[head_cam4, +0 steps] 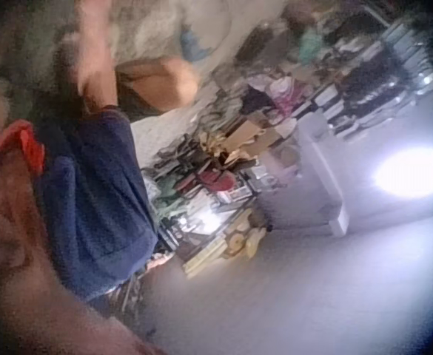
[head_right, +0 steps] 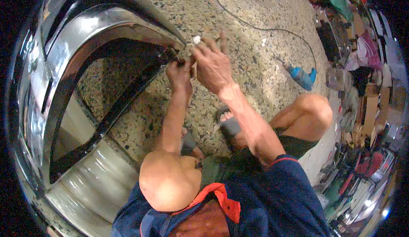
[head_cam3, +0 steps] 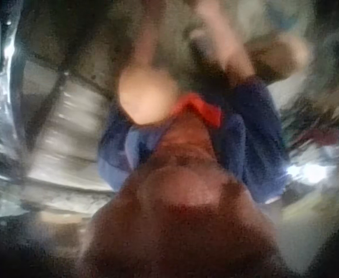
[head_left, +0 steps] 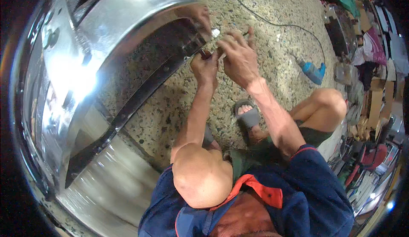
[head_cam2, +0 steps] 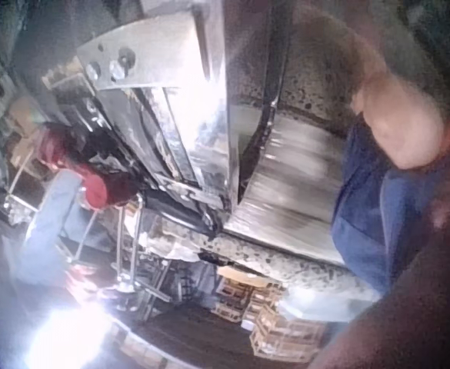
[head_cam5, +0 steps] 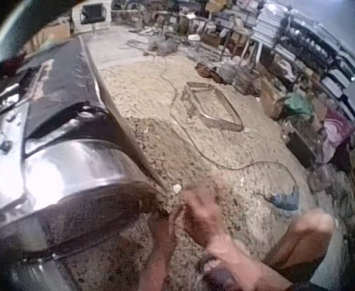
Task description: The person works on a large curved metal appliance part, using a screwdriver to remove fasteners, then a red power drill to remove screws, and pliers to remove metal clips. The person flips the part over and continues removing fasteners and clips from the underside.
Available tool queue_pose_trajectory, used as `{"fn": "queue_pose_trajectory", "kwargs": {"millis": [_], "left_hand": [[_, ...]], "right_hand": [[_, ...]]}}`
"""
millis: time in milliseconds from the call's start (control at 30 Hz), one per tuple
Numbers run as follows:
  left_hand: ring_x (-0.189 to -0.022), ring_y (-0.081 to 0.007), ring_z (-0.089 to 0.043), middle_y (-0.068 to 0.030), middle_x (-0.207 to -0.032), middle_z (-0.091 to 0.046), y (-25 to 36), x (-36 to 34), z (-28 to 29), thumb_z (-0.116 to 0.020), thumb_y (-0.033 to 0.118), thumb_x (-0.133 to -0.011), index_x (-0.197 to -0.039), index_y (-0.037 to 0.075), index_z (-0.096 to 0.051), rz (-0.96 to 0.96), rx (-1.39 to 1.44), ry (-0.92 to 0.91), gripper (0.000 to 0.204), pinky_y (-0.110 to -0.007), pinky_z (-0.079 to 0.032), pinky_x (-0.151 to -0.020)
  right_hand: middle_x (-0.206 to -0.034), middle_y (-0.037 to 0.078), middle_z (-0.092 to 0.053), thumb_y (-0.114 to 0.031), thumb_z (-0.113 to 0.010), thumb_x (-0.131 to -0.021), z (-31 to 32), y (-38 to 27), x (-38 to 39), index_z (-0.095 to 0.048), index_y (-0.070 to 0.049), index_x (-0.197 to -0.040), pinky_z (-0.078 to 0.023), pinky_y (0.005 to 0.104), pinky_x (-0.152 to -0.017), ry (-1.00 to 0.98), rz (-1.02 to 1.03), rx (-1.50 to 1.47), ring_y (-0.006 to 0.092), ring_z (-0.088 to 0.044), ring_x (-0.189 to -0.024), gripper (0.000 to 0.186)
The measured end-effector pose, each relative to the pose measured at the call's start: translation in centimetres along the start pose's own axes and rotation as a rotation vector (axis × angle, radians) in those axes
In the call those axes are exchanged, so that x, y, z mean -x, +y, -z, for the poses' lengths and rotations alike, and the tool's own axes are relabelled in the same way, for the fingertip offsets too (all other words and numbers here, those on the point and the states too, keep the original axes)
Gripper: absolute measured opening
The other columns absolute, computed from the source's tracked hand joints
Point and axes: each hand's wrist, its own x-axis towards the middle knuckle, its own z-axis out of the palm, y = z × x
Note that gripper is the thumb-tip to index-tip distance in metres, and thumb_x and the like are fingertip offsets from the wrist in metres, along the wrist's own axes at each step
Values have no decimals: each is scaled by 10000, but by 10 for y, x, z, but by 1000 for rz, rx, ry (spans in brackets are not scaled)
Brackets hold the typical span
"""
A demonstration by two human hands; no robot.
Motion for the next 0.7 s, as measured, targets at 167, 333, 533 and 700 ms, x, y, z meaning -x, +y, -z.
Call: {"fn": "queue_pose_trajectory", "kwargs": {"millis": [167, 333, 533, 700], "left_hand": [[-781, -152, -691, -69, -877, -736, 65, 46, 56, -751, 169, -949, -1038, -25, -705, -249, -426, -126, 218, -291, -546, -708], [-1037, -354, -703, -177, -1122, -744, 118, 39, 194, -800, 218, -892, -1241, 16, -688, -694, -1086, 254, 420, -419, -528, -938], [-1136, -431, -646, -229, -1226, -695, 93, 30, 236, -795, 483, -849, -1292, 33, -677, -790, -1744, 144, 642, -547, -435, -1048], [-1034, -416, -674, -204, -1110, -730, 89, 22, 238, -829, 551, -768, -1226, 37, -702, -652, -1573, 60, 700, -563, -450, -1000]], "right_hand": [[-824, 19, -642, -154, -749, -786, -26, 20, -5, -664, -144, -806, -355, 487, -1026, 96, 55, 46, 212, -605, -873, 88], [-635, -32, -583, -206, -780, -793, -56, 34, -10, -593, -180, -611, -371, 416, -844, 157, -7, -119, 179, -575, -707, 262], [-624, 18, -592, -160, -771, -755, -119, 35, 14, -617, -81, -615, -408, 365, -636, -140, -408, -749, 185, -552, -608, 223], [-656, -85, -543, -114, -747, -788, -169, -20, 36, -636, -66, -663, -348, 297, -575, -149, -922, -1726, 71, -461, -603, 174]]}}
